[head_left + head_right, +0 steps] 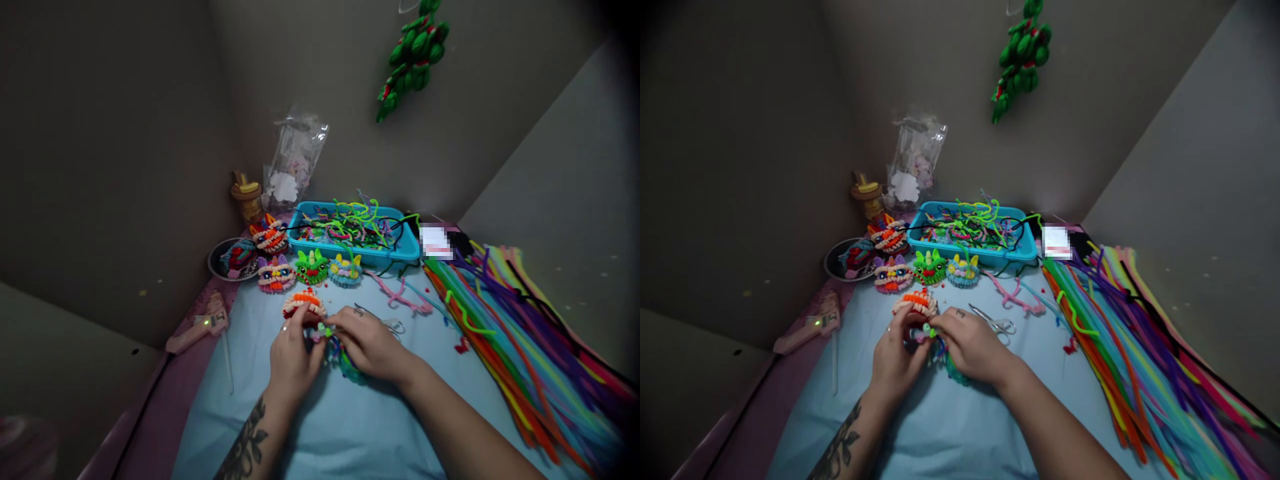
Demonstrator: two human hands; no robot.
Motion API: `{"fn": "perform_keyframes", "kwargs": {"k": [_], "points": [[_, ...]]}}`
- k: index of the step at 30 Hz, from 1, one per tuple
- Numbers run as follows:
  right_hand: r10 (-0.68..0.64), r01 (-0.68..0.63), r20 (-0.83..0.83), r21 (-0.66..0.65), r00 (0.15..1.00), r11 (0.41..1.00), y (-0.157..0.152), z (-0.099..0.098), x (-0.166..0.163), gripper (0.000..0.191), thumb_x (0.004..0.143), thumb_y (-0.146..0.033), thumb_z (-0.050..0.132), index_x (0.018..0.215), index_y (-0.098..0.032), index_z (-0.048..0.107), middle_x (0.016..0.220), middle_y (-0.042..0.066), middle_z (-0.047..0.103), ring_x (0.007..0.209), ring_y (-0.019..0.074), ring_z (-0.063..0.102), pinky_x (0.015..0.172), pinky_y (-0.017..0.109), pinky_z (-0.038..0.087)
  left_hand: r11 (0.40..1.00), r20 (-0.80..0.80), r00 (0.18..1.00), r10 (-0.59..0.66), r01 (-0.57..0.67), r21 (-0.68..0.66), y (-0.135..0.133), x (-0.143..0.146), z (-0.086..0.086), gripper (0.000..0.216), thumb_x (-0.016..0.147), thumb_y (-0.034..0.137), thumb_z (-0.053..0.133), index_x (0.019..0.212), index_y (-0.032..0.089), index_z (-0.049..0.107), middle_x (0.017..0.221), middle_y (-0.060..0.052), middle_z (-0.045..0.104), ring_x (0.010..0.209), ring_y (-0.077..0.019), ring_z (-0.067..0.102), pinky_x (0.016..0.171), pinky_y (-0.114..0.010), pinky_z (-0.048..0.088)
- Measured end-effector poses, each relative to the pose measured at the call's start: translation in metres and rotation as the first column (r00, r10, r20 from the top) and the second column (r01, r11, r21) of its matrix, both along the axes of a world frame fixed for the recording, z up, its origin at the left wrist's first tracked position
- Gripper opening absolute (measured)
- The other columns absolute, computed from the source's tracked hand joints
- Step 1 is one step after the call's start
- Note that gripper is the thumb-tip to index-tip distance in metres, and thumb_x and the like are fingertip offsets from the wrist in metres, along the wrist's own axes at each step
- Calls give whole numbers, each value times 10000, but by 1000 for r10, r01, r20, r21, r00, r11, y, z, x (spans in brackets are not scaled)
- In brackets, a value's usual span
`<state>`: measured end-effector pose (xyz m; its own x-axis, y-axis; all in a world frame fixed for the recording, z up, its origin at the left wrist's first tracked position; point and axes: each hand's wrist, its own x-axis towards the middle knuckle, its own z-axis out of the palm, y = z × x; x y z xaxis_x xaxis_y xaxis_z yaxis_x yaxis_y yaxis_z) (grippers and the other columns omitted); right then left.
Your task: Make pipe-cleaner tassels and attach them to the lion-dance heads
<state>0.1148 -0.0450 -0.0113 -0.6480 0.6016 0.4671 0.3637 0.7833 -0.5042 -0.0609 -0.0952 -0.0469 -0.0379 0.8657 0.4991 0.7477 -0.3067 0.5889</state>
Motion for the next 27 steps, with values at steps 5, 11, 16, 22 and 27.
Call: {"fn": "perform_keyframes", "kwargs": {"k": [5,11,16,22,27], "points": [[10,-11,-37,-16,999,1000,1,-1,1,179,847,-79,474,948,-196,564,829,46,647,758,163,596,686,272,478,998,-7,1000,-1,0,-59,0,-1,-1,621,772,163,606,1337,218,354,954,-33,715,810,-187,675,691,-310,528],[-8,8,41,-7,999,1000,5,1,10,193,839,-64,459,917,-196,576,817,41,645,747,162,592,682,267,463,998,20,1000,-2,3,-55,0,-1,-1,581,788,163,596,1313,229,356,886,-8,718,760,-168,677,653,-281,517],[-56,57,91,0,994,998,14,4,25,243,798,-26,459,917,-195,587,837,48,635,791,178,591,706,280,453,997,77,997,9,-3,-82,0,0,0,565,781,167,617,1284,233,367,868,-2,711,755,-164,677,647,-273,515],[-127,114,-125,-100,984,988,10,10,22,175,842,-65,467,939,-192,539,844,44,566,791,167,557,700,275,459,997,251,967,32,-14,-76,-1,0,1,550,805,208,615,1285,228,346,912,-13,679,823,-147,664,733,-270,522],[36,-45,-124,-76,992,996,1,8,8,188,848,-74,457,957,-198,545,878,59,583,823,178,567,717,298,481,996,320,947,13,14,-83,-1,1,3,531,821,209,593,1286,223,337,905,-13,645,797,-131,641,680,-231,510]]}}
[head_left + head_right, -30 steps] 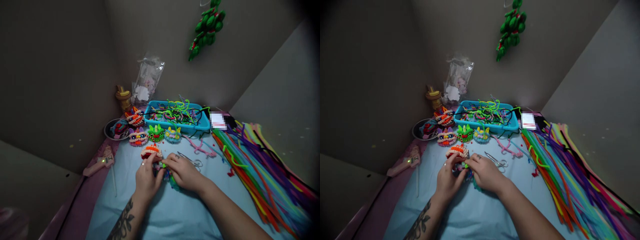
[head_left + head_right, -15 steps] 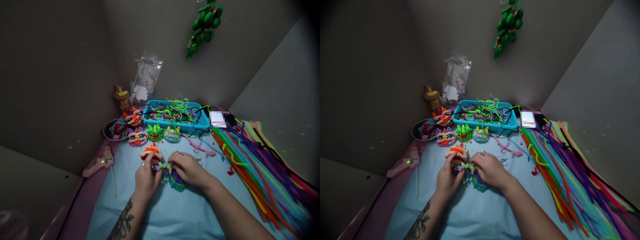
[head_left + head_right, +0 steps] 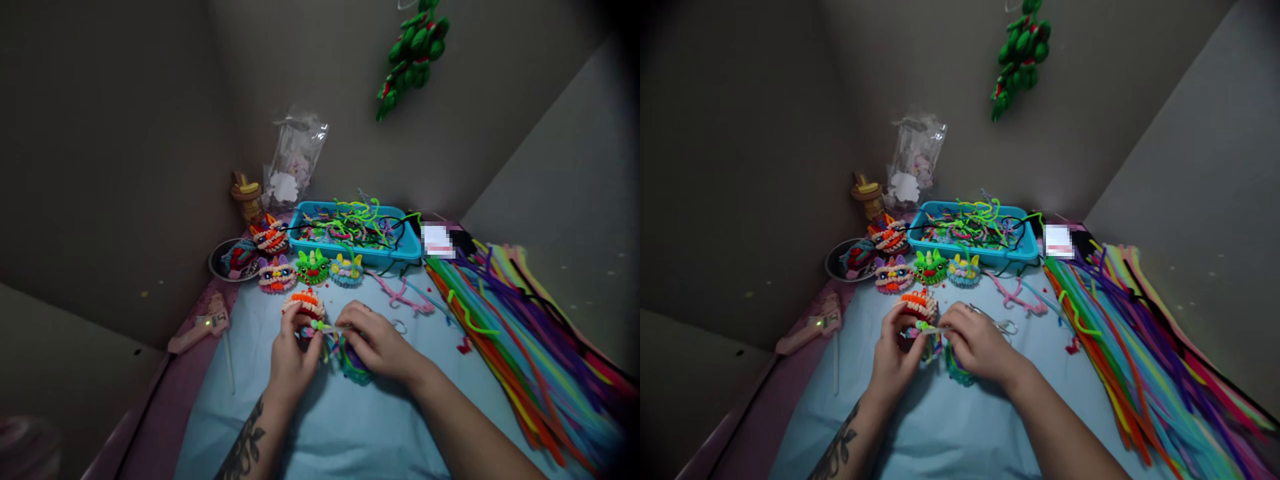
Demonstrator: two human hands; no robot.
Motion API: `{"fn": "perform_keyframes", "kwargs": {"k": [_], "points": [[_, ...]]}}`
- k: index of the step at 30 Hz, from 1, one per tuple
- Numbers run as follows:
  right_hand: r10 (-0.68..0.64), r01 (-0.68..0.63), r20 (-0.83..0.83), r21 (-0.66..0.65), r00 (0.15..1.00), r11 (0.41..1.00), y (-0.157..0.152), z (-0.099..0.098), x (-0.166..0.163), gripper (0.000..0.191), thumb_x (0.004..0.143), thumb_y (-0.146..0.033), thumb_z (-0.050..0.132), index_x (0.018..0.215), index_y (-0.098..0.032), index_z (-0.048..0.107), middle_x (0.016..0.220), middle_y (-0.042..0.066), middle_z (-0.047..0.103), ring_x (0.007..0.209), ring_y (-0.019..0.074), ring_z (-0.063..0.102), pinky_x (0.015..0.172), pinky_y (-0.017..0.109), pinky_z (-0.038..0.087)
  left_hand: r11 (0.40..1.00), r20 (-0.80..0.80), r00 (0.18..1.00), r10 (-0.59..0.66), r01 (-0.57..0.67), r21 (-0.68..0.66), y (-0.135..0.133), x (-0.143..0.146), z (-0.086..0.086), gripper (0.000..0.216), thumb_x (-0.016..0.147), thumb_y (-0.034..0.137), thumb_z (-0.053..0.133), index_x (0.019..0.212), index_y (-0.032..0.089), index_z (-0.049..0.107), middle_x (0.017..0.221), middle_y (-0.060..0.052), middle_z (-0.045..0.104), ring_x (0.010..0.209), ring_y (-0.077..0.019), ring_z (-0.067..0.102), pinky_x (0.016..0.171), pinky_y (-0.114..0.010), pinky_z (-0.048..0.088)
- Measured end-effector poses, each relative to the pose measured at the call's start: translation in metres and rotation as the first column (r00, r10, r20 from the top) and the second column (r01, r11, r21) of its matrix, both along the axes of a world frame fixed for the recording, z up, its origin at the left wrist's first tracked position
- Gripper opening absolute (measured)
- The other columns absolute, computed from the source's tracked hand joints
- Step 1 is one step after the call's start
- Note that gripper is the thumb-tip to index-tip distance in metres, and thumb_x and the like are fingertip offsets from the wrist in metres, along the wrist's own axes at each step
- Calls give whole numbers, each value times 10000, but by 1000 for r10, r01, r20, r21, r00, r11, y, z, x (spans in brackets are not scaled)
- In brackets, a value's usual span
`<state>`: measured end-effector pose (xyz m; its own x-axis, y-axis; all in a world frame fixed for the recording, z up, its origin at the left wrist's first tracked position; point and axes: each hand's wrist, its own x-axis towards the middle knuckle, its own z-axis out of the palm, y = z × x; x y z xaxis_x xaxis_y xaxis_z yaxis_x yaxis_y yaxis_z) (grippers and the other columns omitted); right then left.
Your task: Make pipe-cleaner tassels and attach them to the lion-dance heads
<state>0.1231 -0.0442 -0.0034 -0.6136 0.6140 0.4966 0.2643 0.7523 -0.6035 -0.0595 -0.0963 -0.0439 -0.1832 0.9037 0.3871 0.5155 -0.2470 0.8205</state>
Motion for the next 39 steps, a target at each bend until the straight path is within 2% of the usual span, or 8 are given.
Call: {"fn": "perform_keyframes", "kwargs": {"k": [6,11,14,23,29,32,36,39], "points": [[-101,125,-140,173,985,977,-5,-7,-7,266,840,-44,453,1000,-227,560,859,48,589,769,160,584,679,283,508,1000,22,1000,-13,13,-14,0,1,-1,511,845,220,568,1294,226,324,887,-8,595,724,-114,601,579,-192,477],[-153,169,-86,227,985,959,-11,-6,-13,200,834,-152,573,1025,-212,584,967,87,600,876,193,609,748,317,538,1000,25,1000,-9,10,-29,-1,0,-3,509,845,217,566,1294,221,325,889,-8,587,688,-108,594,571,-198,470],[-176,183,-55,208,983,961,-12,-8,-15,226,817,-176,605,1039,-208,581,980,94,598,883,205,611,748,333,547,999,31,999,-6,7,-31,0,0,-5,511,848,218,562,1301,218,323,909,-17,593,702,-113,604,579,-205,474],[-142,151,-77,115,987,982,-11,-12,-17,290,819,-26,468,1028,-198,570,965,87,584,887,179,604,775,314,531,1000,11,1000,-21,21,8,1,0,-6,519,848,223,568,1306,218,325,895,-20,610,745,-131,623,600,-219,502],[-110,120,-132,70,985,990,-12,-14,-20,280,798,-9,478,987,-197,562,934,75,582,874,169,598,760,295,519,981,-274,961,45,9,192,0,-1,0,542,813,206,614,1301,214,379,1143,-116,615,997,-212,629,777,-328,543],[-88,96,-140,51,986,994,-13,-14,-22,243,808,-15,478,942,-201,560,900,63,592,867,167,589,753,288,511,973,-344,938,49,33,228,0,-1,-1,527,823,189,603,1306,235,399,1110,-97,662,949,-202,654,760,-319,547],[-97,101,-186,9,978,995,-15,-14,-25,196,831,-28,483,875,-210,543,821,34,599,845,158,582,738,271,499,994,-230,972,47,-22,110,-1,-1,-8,704,815,212,617,1414,233,248,917,-30,729,766,-172,687,660,-286,549],[-109,104,-191,-36,976,994,-16,-13,-26,148,845,-69,526,881,-209,554,852,37,610,834,151,590,730,264,501,999,-130,992,7,-2,42,-2,-2,-10,730,820,228,609,1432,234,212,924,-27,736,762,-166,691,672,-286,546]]}}
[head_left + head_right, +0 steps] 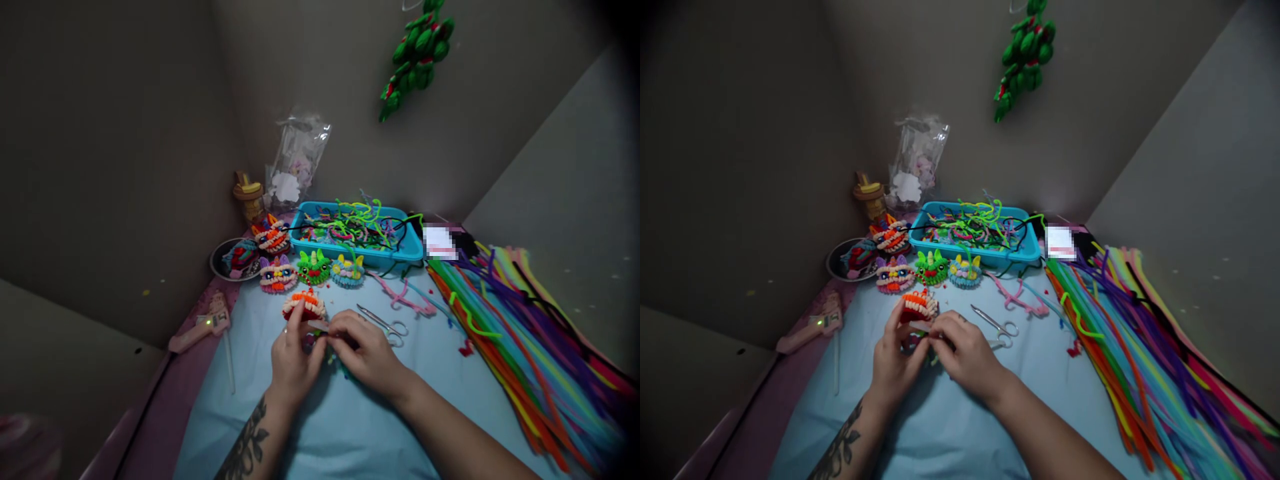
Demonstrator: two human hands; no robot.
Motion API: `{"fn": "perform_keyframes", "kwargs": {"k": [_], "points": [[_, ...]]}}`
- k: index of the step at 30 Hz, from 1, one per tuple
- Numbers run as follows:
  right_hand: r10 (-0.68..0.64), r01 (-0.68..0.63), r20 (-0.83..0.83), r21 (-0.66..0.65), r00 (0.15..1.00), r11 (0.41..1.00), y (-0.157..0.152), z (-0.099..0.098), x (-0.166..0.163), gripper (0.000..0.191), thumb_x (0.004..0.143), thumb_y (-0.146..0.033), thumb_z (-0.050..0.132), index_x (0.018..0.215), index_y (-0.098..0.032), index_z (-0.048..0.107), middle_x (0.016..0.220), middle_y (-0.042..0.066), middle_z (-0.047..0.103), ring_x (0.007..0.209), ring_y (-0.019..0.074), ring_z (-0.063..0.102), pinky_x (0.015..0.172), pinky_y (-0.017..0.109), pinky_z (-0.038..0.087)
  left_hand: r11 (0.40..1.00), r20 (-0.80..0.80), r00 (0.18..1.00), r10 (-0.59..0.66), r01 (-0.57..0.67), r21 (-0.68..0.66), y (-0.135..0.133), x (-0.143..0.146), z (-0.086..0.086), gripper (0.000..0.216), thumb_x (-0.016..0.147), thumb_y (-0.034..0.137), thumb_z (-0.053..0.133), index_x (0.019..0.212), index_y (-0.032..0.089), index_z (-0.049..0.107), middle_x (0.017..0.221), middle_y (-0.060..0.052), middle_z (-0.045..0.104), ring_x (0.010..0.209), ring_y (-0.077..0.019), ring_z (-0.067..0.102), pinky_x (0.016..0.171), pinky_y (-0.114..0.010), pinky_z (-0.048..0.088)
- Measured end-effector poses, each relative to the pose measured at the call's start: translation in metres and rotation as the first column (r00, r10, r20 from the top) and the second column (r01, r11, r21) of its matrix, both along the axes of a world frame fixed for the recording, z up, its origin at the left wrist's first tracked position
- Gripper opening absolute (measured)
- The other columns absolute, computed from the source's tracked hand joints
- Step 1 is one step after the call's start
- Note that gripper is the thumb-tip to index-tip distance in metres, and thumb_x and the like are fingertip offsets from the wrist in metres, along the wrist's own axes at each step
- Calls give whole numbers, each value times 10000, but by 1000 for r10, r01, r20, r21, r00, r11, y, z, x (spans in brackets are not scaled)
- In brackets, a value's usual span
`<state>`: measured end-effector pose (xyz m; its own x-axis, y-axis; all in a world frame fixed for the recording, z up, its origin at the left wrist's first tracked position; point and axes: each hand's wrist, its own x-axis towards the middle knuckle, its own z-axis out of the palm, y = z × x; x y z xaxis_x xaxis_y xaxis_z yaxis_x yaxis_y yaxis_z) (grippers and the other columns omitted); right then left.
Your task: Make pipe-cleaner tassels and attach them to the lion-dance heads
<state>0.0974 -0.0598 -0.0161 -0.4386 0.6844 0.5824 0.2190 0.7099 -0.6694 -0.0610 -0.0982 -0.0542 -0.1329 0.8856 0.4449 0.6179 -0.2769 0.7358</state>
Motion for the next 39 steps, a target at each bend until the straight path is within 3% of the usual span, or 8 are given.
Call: {"fn": "perform_keyframes", "kwargs": {"k": [4,9,18,24,33,39], "points": [[25,-25,9,-9,1000,1000,1,4,3,130,848,-92,537,899,-207,568,857,44,616,834,160,595,737,278,506,998,156,987,23,-13,-64,0,1,6,675,834,230,583,1419,222,247,890,-21,736,739,-152,683,685,-277,530],[1,-1,6,65,1000,998,2,6,4,189,862,-77,489,971,-206,572,885,64,620,890,180,592,767,310,515,995,348,937,-25,58,-86,1,4,15,703,820,216,598,1423,221,236,827,13,727,732,-130,658,690,-251,502],[21,-24,53,53,998,998,4,-2,1,188,852,-64,521,962,-202,584,897,70,626,909,176,604,778,305,531,978,617,787,6,125,-169,4,6,25,739,767,184,629,1415,225,276,776,28,698,651,-97,610,627,-211,452],[28,-39,75,147,997,988,3,-2,0,158,878,-103,523,968,-213,590,884,68,654,855,171,626,751,304,543,970,635,773,-15,166,-178,6,6,26,744,766,174,616,1418,207,258,770,29,677,698,-115,628,677,-243,459],[-9,-6,102,143,995,990,1,0,4,168,882,-152,553,1009,-205,649,859,65,667,777,162,636,699,279,534,973,491,869,-61,161,-164,3,2,16,678,821,199,565,1422,216,253,791,25,686,748,-125,636,727,-269,478],[-23,24,51,-8,998,1000,0,7,1,71,867,-183,588,826,-202,644,728,25,648,689,144,611,638,252,490,979,369,923,-112,166,-118,3,2,12,666,827,170,543,1421,208,244,823,17,716,795,-135,661,786,-287,487]]}}
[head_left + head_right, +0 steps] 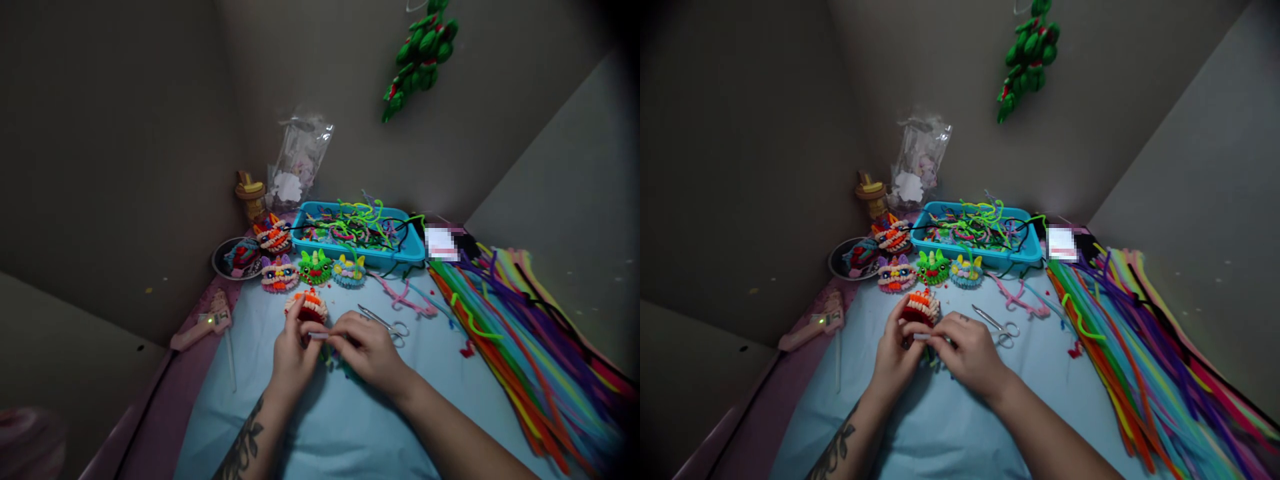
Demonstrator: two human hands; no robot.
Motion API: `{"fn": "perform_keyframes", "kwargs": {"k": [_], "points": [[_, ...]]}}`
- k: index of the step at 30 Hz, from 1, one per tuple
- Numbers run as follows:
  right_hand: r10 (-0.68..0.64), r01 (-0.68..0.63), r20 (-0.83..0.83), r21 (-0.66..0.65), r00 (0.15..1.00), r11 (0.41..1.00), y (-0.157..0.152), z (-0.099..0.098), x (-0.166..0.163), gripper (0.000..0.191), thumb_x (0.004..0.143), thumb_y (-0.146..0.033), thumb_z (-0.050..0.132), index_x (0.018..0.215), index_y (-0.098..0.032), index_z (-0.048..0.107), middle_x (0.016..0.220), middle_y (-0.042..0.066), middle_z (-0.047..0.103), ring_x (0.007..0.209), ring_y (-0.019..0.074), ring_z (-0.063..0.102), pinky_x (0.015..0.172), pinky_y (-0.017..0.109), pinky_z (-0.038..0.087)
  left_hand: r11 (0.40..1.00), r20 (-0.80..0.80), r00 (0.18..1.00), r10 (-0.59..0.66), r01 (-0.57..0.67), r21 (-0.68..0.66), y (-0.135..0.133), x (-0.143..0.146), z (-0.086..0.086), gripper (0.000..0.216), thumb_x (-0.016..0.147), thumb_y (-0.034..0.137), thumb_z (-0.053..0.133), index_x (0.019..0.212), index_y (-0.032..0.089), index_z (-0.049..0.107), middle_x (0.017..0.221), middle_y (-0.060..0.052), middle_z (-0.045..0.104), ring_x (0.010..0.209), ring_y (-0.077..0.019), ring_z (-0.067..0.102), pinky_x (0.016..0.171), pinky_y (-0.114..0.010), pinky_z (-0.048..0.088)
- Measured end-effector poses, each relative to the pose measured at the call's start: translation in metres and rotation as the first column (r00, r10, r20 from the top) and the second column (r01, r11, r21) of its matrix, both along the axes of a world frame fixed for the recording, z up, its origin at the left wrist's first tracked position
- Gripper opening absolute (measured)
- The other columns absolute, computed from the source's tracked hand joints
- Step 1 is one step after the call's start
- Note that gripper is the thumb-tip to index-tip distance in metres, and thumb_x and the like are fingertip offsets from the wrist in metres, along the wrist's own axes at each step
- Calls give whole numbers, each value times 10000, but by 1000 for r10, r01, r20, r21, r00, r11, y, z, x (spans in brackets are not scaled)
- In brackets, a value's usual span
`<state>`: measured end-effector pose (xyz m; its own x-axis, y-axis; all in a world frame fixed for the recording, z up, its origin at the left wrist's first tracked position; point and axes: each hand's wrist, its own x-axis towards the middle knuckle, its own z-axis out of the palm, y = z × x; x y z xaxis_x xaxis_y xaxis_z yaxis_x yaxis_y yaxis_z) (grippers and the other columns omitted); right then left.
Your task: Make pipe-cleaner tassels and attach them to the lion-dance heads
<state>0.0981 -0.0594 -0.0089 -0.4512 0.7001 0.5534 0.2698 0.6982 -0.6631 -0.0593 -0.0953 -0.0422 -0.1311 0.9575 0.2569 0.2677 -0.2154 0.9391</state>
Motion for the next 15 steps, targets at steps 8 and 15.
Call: {"fn": "perform_keyframes", "kwargs": {"k": [8,15], "points": [[-67,73,55,-121,996,990,2,0,-1,151,841,-108,529,748,-203,600,711,2,619,666,140,600,626,243,465,1000,-78,997,2,0,26,1,-1,-4,649,831,173,544,1415,221,265,815,24,719,783,-138,663,778,-288,492],[-72,68,72,48,995,996,4,-11,0,128,882,-124,499,872,-212,591,762,23,647,698,152,620,643,255,493,999,-78,997,17,-15,32,1,0,-3,635,819,167,572,1392,216,302,814,17,714,776,-133,655,734,-265,490]]}}
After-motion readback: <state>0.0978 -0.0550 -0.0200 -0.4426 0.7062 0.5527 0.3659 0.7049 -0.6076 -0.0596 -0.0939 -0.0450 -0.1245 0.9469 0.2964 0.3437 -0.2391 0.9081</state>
